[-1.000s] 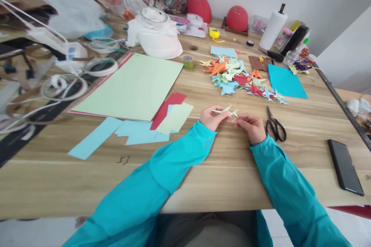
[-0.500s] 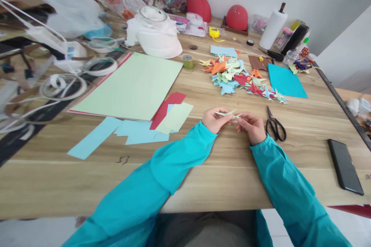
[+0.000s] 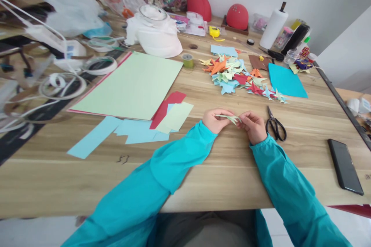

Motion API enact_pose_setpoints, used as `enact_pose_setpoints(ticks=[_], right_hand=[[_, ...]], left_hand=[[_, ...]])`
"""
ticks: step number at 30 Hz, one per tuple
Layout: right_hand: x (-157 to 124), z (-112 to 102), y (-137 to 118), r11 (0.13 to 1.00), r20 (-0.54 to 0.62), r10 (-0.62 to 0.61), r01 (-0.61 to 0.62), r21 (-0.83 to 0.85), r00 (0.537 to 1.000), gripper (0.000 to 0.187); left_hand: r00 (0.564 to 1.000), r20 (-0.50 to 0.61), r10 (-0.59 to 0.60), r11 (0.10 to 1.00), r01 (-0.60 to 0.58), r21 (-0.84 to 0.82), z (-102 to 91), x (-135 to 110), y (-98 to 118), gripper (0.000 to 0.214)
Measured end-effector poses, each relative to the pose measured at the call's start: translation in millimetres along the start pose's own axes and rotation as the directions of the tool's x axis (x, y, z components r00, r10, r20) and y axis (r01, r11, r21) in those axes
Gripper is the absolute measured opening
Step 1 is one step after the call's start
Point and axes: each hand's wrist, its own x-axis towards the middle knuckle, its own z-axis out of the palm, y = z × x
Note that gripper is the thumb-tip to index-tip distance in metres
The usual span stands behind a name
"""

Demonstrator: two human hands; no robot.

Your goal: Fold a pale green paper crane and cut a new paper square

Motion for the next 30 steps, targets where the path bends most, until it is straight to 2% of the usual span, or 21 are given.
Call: enact_pose_setpoints(ticks=[8,15,23,30], right_hand=[[1,1,-3,0.994,-0.051,0.099,-0.096,0.052,0.994,0.023],[1,4,-4,0.993,-0.084,0.107,-0.103,0.057,0.991,0.024],[0,4,-2,0.997,-0.102,0.080,-0.080,0.004,0.992,0.026],[0,5,-1,0.999,-0.097,0.042,-0.044,-0.021,0.994,0.026]], left_hand=[[0.973,0.074,0.219,0.969,-0.226,0.104,-0.2,-6,3,0.005],[0.880,0.132,0.456,0.855,-0.474,0.210,1.8,-9,7,0.009],[0.837,0.154,0.525,0.793,-0.547,0.269,3.5,-12,12,0.009],[0.837,0.158,0.524,0.789,-0.546,0.282,3.6,-12,14,0.009]])
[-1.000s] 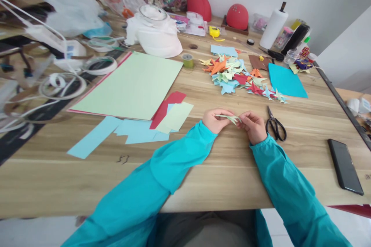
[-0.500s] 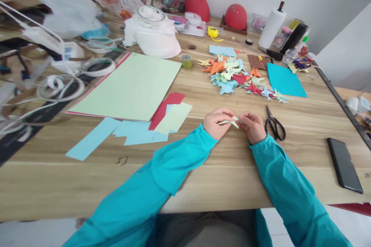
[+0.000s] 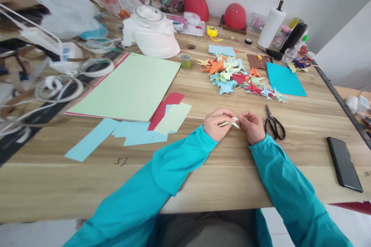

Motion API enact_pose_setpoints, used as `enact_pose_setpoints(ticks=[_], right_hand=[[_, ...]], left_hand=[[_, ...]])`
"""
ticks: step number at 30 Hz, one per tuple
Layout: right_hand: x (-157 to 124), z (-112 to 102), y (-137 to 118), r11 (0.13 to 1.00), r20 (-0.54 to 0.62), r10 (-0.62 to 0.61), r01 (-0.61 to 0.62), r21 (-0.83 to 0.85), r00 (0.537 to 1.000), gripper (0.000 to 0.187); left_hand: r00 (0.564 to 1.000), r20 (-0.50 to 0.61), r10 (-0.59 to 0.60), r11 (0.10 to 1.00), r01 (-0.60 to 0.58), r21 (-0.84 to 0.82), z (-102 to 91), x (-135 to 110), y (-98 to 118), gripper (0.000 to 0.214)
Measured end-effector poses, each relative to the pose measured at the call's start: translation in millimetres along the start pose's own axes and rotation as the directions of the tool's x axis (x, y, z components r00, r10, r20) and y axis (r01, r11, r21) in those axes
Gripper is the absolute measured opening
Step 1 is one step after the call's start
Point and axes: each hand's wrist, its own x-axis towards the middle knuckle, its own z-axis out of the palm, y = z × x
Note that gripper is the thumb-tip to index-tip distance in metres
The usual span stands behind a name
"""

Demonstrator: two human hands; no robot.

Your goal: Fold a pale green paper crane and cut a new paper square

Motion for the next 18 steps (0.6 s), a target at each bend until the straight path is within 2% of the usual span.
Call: enact_pose_setpoints(ticks=[5,10,16,18], right_hand=[[0.3,0.1,1.7,0.998,0.008,-0.020,0.019,0.054,1.000,0.025],[0.6,0.6,1.9,0.995,0.014,-0.068,0.067,0.075,0.998,0.033],[-1.6,2.0,-3.7,0.989,0.025,0.034,-0.037,0.146,0.999,0.033],[-2.0,2.0,-3.9,0.990,0.034,0.027,-0.032,0.136,0.999,0.033]], left_hand=[[1.000,-0.004,0.011,1.000,-0.011,-0.007,0.0,0.0,-0.7,0.009],[1.000,-0.008,-0.008,0.999,0.008,-0.039,1.2,-0.5,-1.5,0.009],[0.998,-0.007,-0.068,0.996,0.067,-0.062,1.6,-1.0,-1.9,0.007],[0.997,-0.002,-0.078,0.995,0.077,-0.069,1.6,-1.2,-2.2,0.007]])
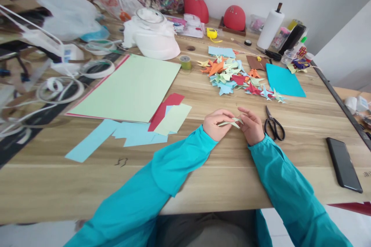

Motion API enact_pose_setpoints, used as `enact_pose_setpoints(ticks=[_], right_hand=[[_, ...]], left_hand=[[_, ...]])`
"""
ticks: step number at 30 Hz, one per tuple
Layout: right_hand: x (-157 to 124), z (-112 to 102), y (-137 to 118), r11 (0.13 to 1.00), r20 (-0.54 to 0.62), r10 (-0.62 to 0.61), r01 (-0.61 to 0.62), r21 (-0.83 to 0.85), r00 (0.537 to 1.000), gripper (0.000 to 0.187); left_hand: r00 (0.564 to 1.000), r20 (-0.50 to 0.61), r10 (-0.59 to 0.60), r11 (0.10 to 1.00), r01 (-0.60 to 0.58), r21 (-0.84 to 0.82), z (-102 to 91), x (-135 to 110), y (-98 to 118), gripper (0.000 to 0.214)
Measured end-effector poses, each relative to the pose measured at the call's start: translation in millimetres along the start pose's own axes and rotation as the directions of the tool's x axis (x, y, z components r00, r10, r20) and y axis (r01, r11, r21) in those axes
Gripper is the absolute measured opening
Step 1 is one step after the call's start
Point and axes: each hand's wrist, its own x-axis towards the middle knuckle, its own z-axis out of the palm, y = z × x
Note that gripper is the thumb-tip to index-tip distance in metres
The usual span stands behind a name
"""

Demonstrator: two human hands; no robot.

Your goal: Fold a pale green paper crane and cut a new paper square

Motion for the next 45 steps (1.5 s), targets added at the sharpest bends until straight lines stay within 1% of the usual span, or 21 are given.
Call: enact_pose_setpoints(ticks=[5,9,12,14,16,18,21,24,26,29,32,38,41,45], right_hand=[[2,-4,6,0.990,0.031,-0.102,0.105,-0.099,0.994,0.038],[4,-6,10,0.975,0.049,-0.166,0.171,-0.144,0.985,0.037],[3,-4,8,0.981,0.038,-0.145,0.149,-0.127,0.989,0.036],[3,-2,4,0.990,0.023,-0.105,0.107,-0.097,0.994,0.035],[2,-1,1,0.993,0.015,-0.093,0.094,-0.070,0.996,0.034],[1,-1,0,0.990,0.014,-0.123,0.124,-0.066,0.992,0.032],[1,-4,1,0.973,0.039,-0.195,0.199,-0.115,0.980,0.027],[1,-5,3,0.941,0.073,-0.272,0.281,-0.191,0.960,0.021],[1,-4,3,0.911,0.081,-0.311,0.321,-0.259,0.947,0.016],[0,-2,1,0.862,0.089,-0.342,0.350,-0.367,0.936,0.014],[-1,-2,-1,0.819,0.102,-0.365,0.371,-0.438,0.926,0.014],[2,-8,1,0.723,0.172,-0.411,0.435,-0.537,0.895,0.011],[2,-9,1,0.700,0.207,-0.403,0.446,-0.558,0.891,0.012],[1,-8,-2,0.653,0.233,-0.420,0.470,-0.594,0.877,0.009]], left_hand=[[0.999,0.006,-0.045,0.999,0.045,-0.027,0.5,-1,-2,0.008],[0.994,0.017,-0.109,0.993,0.109,-0.054,0.9,-1,-2,0.006],[0.982,0.013,-0.187,0.979,0.188,-0.086,0.8,0,-2,0.002],[0.967,-0.013,-0.255,0.962,0.252,-0.109,0.6,1,-3,0.005],[0.949,-0.043,-0.311,0.943,0.303,-0.134,0.3,2,-5,0.010],[0.938,-0.064,-0.340,0.931,0.326,-0.164,0.2,3,-9,0.013],[0.929,-0.091,-0.360,0.921,0.338,-0.195,0.7,3,-15,0.016],[0.907,-0.104,-0.408,0.900,0.381,-0.213,1.6,2,-18,0.021],[0.889,-0.091,-0.448,0.878,0.418,-0.232,2.0,2,-16,0.024],[0.867,-0.059,-0.496,0.841,0.462,-0.284,1.6,4,-11,0.026],[0.848,-0.037,-0.528,0.809,0.489,-0.327,0.4,5,-6,0.026],[0.831,-0.012,-0.556,0.785,0.521,-0.336,-1.2,6,-5,0.028],[0.833,-0.004,-0.553,0.784,0.518,-0.341,-1.2,6,-5,0.029],[0.839,-0.015,-0.544,0.789,0.506,-0.349,-0.6,6,-5,0.029]])
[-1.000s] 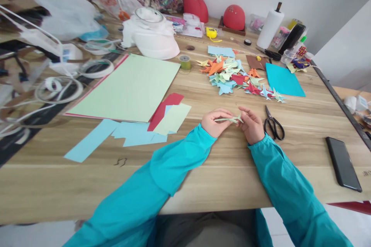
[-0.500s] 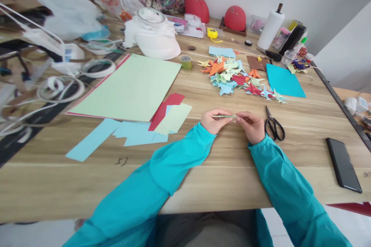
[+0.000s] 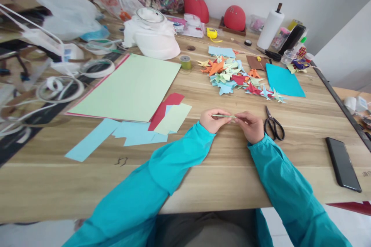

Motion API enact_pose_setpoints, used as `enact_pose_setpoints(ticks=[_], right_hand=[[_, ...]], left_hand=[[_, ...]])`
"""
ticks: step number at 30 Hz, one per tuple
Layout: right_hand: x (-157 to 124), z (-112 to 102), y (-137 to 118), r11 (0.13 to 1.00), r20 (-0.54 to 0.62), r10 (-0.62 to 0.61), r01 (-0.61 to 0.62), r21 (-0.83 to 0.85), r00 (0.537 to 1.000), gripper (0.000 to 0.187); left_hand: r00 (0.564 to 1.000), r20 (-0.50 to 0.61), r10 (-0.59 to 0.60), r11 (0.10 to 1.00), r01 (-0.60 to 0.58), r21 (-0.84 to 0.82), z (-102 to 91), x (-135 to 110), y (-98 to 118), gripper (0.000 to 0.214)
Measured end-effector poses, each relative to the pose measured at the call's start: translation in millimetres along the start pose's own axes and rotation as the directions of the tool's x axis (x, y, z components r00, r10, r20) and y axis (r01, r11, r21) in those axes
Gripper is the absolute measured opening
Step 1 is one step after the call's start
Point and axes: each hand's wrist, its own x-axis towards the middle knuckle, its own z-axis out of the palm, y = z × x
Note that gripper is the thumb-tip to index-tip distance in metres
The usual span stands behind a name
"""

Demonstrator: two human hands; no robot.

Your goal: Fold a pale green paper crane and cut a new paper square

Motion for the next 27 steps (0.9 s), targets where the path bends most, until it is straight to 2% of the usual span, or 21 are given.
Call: enact_pose_setpoints(ticks=[8,17,22,27], right_hand=[[0.0,0.0,-4.5,0.996,-0.018,-0.035,0.033,-0.081,0.999,0.006],[-0.4,-1.1,-3.4,0.996,-0.029,-0.050,0.048,-0.075,0.998,0.007],[-1.0,0.4,-0.7,0.998,-0.048,0.003,-0.006,-0.056,0.999,0.004],[-1.8,1.1,1.1,0.998,-0.063,0.024,-0.028,-0.058,0.998,0.007]], left_hand=[[1.000,0.005,-0.014,1.000,0.014,0.000,-0.3,0.7,-4.4,0.028],[1.000,0.012,-0.011,1.000,0.010,0.010,1.7,-0.9,0.0,0.027],[0.996,-0.021,-0.088,0.995,0.087,-0.051,1.5,-0.9,1.2,0.031],[0.993,-0.047,-0.105,0.995,0.104,-0.006,-0.6,0.4,0.7,0.033]])
